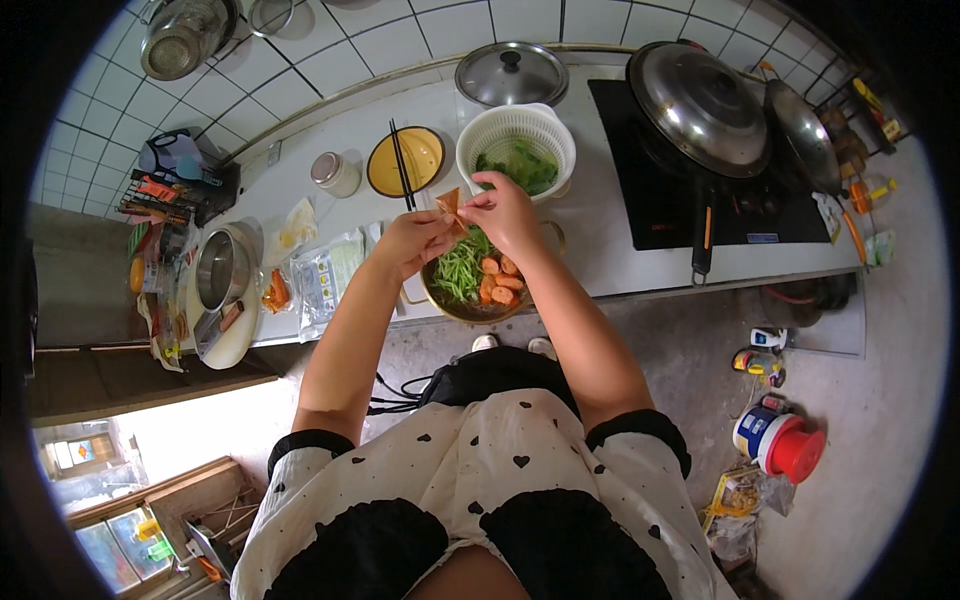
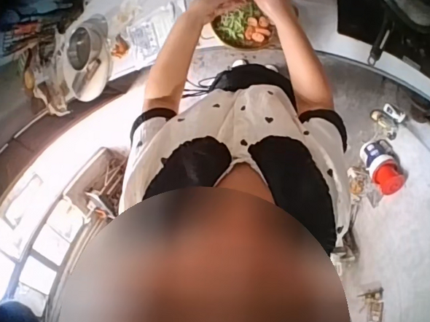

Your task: The person drains noodles in a strainer, then transfers them into a pot. They add green vegetables and sliced sausages using chopsticks, followed by a seasoning packet. The person mixes the ingredients in the pot.

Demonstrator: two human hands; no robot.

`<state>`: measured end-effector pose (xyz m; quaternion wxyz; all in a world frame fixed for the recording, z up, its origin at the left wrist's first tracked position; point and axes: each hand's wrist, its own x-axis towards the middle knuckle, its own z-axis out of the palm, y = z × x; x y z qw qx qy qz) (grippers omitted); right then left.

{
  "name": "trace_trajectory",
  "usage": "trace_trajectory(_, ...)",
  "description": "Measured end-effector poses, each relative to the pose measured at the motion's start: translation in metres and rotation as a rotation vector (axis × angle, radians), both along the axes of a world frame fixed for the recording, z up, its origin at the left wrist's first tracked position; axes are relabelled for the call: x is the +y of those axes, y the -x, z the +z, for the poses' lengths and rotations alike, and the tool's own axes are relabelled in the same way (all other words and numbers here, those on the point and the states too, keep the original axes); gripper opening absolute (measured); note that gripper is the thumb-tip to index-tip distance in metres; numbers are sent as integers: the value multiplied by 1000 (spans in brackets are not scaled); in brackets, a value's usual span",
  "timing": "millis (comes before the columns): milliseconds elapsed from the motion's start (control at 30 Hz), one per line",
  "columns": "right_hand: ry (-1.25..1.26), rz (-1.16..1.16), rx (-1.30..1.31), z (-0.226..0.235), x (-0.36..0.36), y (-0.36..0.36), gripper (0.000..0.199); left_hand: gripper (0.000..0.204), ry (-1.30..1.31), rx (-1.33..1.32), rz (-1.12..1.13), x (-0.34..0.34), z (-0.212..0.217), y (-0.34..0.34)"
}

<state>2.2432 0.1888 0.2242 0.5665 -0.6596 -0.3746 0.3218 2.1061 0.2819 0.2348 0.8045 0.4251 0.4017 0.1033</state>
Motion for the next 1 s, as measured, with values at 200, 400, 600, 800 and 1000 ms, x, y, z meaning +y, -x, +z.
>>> trace_trajectory(200,-19,-30,-32,1,4,2,40,13,-40,26,31,7,-8,4)
trace_trajectory(400,-70,-91,-161,-1,11,2,35,18,-203,20,-13,9,6,1)
trace_trajectory(600,-58,-78,-198,4,10,0,32,16,-224,-5,4,17,-5,1)
trace_trajectory(800,-53,-79,-102,5,10,0,34,11,-357,16,51,13,-3,1)
trace_trajectory(1000,-59,-57,-19,5,10,-1,34,9,-449,28,126,14,-4,1)
